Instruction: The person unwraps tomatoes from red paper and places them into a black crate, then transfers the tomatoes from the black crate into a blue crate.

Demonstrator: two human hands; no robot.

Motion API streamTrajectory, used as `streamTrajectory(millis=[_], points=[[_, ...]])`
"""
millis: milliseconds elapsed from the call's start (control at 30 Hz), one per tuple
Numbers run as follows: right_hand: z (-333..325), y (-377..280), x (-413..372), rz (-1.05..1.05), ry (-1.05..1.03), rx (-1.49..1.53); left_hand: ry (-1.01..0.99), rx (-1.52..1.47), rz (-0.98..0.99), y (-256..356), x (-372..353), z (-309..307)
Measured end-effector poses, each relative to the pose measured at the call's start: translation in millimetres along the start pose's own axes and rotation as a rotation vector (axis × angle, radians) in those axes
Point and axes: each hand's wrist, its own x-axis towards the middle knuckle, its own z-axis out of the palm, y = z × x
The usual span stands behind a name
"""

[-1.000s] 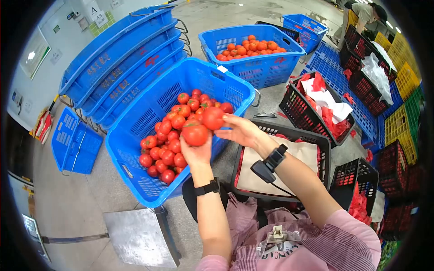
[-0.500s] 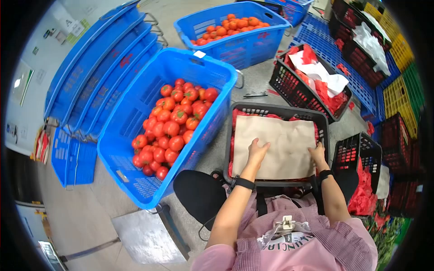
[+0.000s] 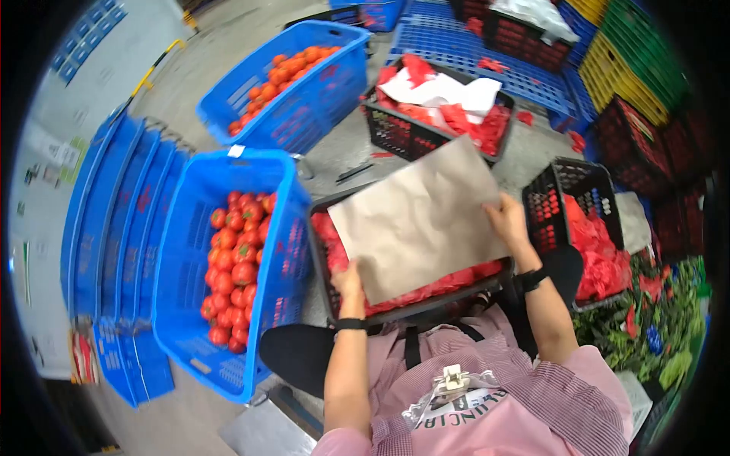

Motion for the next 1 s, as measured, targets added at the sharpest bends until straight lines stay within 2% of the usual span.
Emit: streamTrajectory(millis=[67, 100, 133, 200, 267, 300, 333, 367, 433, 467, 500, 533, 600, 667, 700, 733, 767, 800, 833, 867, 900, 933, 967, 1000], points=[[-69, 3, 13, -0.106, 0.229, 0.13, -0.04, -0.009, 0.039, -22, 19, 5], [-108, 11, 16, -0.084, 0.302, 0.215, -0.069, 0.082, 0.072, -34, 29, 7], [-149, 25, 19, -0.068, 0.385, 0.299, -0.128, 0.096, 0.019, -36, 31, 8], [-231, 71, 7, 0.084, 0.57, 0.286, -0.071, 0.392, -0.054, -12, 5, -1], [-300, 114, -27, 0.238, 0.77, 0.161, -0.039, 0.467, -0.13, -19, -2, 5], [-331, 157, -51, 0.267, 0.84, 0.142, 0.018, 0.485, -0.073, -21, -8, 10], [-356, 198, -70, 0.291, 0.9, 0.127, 0.085, 0.496, -0.021, -24, -12, 13], [-366, 211, -93, 0.345, 0.97, 0.141, 0.076, 0.5, -0.015, -20, -14, 16], [-397, 278, -134, 0.569, 1.007, -0.102, 0.086, 0.51, 0.033, -14, -15, 11], [-398, 299, -147, 0.564, 1.03, -0.003, 0.096, 0.511, 0.024, -12, -13, 11], [-419, 348, -154, 0.813, 1.003, -0.252, 0.096, 0.517, 0.041, -8, -10, 11], [-405, 325, -134, 1.332, 1.209, -0.82, 0.096, 0.526, 0.059, -5, -8, 10], [-357, 177, -109, 1.048, 1.288, -0.823, 0.125, 0.482, 0.033, 1, -2, 12], [-355, 178, -74, 0.355, 1.015, -0.566, 0.174, 0.445, -0.018, -2, 12, 21], [-323, 203, -38, -0.069, 1.063, -0.662, 0.201, 0.423, -0.025, 2, 10, 24], [-277, 128, -13, 0.002, 0.653, -0.315, 0.205, 0.43, -0.021, 0, 13, 26], [-223, 63, 4, -0.062, 0.344, -0.13, 0.284, 0.332, -0.05, -5, 17, 31], [-166, 57, 20, -0.101, 0.156, 0.062, 0.355, 0.234, -0.077, -12, 21, 38], [-118, 15, 24, -0.016, -0.03, -0.278, 0.432, 0.364, 0.031, -20, 26, 38], [-79, -16, 25, -0.139, -0.236, -0.19, 0.419, -0.201, 0.083, -80, 84, 49], [-26, -6, 31, -0.202, -0.329, -0.364, 0.354, -0.201, 0.105, -88, 82, 39], [36, 32, 40, -0.472, -0.402, -0.551, 0.077, -0.294, 0.054, -80, 74, 23], [61, 20, 37, -0.418, -0.386, -0.529, -0.21, -0.38, -0.007, -62, 67, 18], [71, 15, 35, -0.504, -0.305, -0.397, -0.301, -0.401, -0.096, -34, 45, 9]])
